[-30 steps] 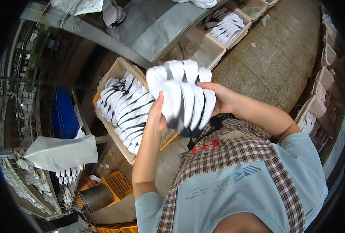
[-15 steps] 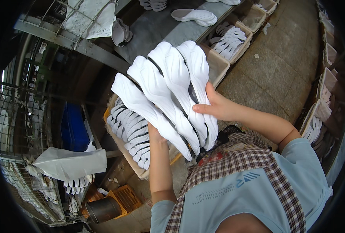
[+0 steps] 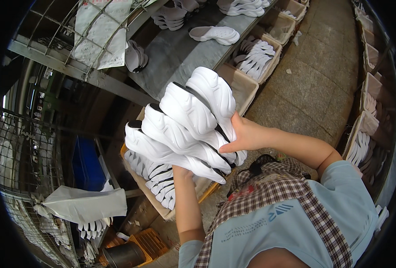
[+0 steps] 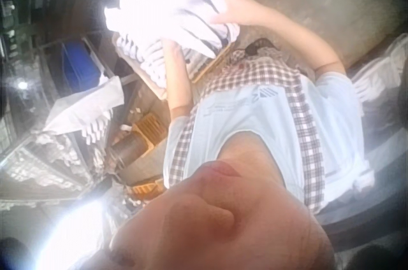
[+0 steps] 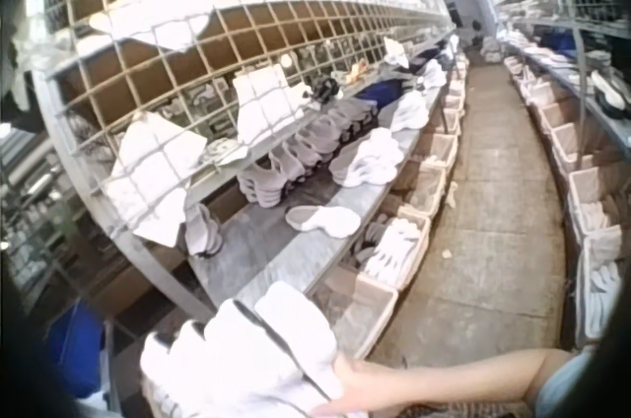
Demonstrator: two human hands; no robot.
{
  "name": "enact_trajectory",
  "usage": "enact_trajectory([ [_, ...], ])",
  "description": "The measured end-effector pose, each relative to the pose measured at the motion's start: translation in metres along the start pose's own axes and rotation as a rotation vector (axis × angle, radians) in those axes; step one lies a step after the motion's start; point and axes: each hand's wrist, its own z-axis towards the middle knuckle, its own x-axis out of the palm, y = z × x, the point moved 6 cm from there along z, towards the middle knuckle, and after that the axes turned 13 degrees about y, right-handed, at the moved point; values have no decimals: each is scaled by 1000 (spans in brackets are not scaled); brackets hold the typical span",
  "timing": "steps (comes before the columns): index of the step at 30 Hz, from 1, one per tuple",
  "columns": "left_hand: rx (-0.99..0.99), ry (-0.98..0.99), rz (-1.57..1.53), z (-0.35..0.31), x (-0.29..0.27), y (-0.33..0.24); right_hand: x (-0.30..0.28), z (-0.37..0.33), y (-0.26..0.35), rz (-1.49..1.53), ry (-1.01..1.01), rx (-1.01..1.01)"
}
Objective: The person picks up white slippers from a shelf, turns them over to show the soles, and places them into a large white sack. The person repeats this process with multiple slippers and then ties the sack closed.
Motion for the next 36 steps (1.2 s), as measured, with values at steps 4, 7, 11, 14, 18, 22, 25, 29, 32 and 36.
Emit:
enact_trajectory([
  [4,-19,7,-5,-2,-5,4,-2,0,-2,-65,-5,2],
  [7,-41,9,-5,-6,-8,8,-4,-2,-6,-133,-39,-65],
  [11,-109,-101,81,-12,-13,13,0,5,-23,-326,8,-84],
  [14,-51,-88,-172,-11,-7,18,-8,19,-21,-408,-44,-290],
  [18,-19,-29,-416,-13,2,26,-36,19,-8,-412,-227,-590],
  [22,-32,-8,-389,-13,3,30,-37,0,-12,-781,-246,-431],
  [25,-35,42,-401,-2,3,31,-28,-10,-26,-509,-38,-398],
  [29,-54,79,-403,15,3,39,-19,-22,-49,202,-46,-361],
  [32,-61,87,-411,23,4,46,-5,-33,-74,975,-86,-163],
  [36,-66,108,-420,29,8,50,6,-35,-68,711,-40,-54],
])
